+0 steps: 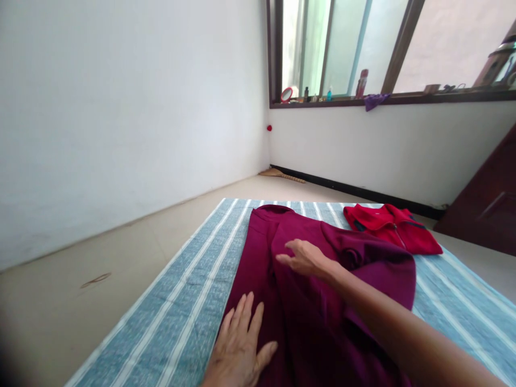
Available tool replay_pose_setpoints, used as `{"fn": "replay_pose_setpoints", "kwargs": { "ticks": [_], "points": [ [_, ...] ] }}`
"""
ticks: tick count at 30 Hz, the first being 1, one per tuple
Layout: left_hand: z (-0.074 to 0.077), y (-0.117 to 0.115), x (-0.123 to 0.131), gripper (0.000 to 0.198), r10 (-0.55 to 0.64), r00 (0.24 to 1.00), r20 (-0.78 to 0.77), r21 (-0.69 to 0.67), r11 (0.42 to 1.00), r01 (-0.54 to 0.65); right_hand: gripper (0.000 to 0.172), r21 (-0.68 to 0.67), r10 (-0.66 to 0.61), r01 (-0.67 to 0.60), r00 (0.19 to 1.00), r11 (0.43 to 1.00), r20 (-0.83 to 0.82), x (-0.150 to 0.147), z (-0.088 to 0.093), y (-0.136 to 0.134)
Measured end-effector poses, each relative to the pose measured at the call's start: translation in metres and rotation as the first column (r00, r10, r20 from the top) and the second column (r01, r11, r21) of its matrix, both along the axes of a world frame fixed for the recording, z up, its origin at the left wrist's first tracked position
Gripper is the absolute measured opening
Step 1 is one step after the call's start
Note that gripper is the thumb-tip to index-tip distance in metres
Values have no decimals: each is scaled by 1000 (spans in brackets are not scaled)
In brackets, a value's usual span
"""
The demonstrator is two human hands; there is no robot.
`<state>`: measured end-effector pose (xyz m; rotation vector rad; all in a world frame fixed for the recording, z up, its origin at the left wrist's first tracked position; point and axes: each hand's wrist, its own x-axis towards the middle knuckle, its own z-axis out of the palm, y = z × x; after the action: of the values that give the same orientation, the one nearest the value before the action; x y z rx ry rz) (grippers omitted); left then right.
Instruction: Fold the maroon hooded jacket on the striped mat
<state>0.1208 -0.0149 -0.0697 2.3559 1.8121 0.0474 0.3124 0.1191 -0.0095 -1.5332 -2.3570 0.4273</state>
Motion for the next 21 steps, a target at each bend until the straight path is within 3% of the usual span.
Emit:
{"fn": "replay_pose_setpoints", "kwargs": {
  "ticks": [2, 5, 8, 11, 14, 21],
  "points": [
    [12, -2, 2, 59, 14, 1000, 2, -10, 1000, -14, 41, -66, -5, 6, 1000, 998, 22, 27, -6, -58],
    [26, -8, 6, 53, 8, 1000, 3, -3, 1000, -8, 45, -89, -143, 147, 989, 985, 46, 52, -21, -135],
    [31, -16, 14, 49, -58, 998, 22, 18, 998, 57, 52, -183, -236, 242, 970, 953, 55, 58, -39, -180],
    [29, -18, 23, 44, -95, 994, 54, 46, 995, 93, 51, -317, -284, 265, 959, 911, -17, 59, -51, -189],
    [23, -10, 28, 40, -101, 992, 74, 68, 993, 96, 43, -399, -322, 198, 907, 895, -272, 67, -46, -179],
    [8, 20, 36, 31, -52, 985, 167, 166, 986, 24, 40, -418, -433, 185, 633, 889, -641, 103, 26, -157]
  ]
}}
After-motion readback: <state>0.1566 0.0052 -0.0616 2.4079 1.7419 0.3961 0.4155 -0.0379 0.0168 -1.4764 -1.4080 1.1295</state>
